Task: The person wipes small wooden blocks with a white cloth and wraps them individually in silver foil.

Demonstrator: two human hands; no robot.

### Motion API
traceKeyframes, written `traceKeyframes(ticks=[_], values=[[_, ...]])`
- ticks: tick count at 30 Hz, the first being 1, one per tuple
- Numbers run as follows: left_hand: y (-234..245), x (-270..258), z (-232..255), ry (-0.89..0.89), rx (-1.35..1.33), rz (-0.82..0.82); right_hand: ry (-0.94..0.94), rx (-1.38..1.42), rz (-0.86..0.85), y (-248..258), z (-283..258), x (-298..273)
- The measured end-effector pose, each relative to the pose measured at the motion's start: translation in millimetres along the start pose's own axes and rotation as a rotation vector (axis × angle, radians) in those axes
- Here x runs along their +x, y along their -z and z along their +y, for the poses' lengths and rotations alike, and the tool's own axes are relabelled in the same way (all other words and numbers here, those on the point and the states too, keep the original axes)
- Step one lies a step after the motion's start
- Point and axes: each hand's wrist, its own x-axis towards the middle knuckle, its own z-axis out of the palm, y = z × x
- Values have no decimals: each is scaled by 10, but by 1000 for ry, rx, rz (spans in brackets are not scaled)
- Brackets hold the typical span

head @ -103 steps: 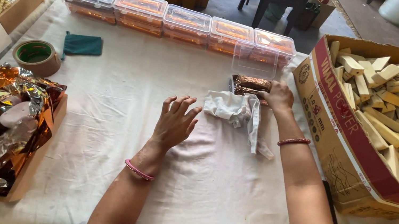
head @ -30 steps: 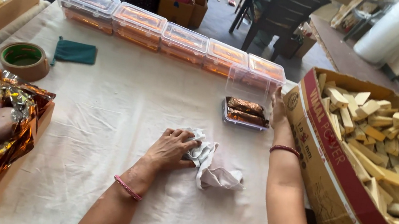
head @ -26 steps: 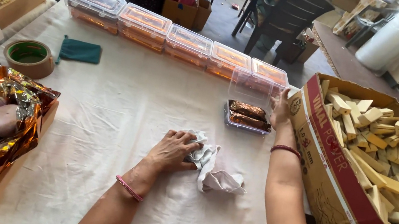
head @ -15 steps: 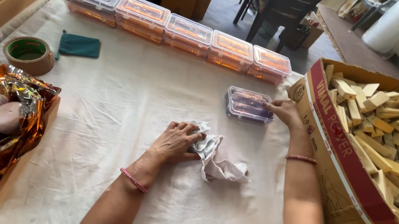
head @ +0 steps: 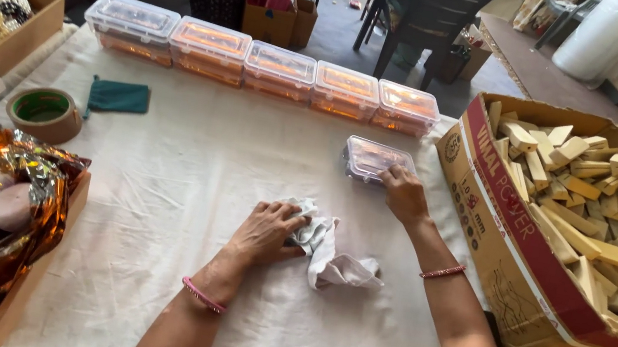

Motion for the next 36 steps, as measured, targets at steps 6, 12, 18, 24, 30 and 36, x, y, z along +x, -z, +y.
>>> traceKeyframes(ticks=[6,12,18,24,30,36], values=[[16,-4,19,-19,10,15,-137,179,128,179,414,464],[95,-4,80,-23,10,51,-122,-2,175,539,803,1249],[179,4,103,1,-29,15,-109,-120,119,-40,1343,1553],[160,18,98,38,-35,-31,-136,-144,60,-585,1582,1622],[182,68,127,79,-3,-122,-84,-58,117,-579,1618,1544],[100,37,81,78,-27,-111,-66,-73,256,-608,1489,1477]])
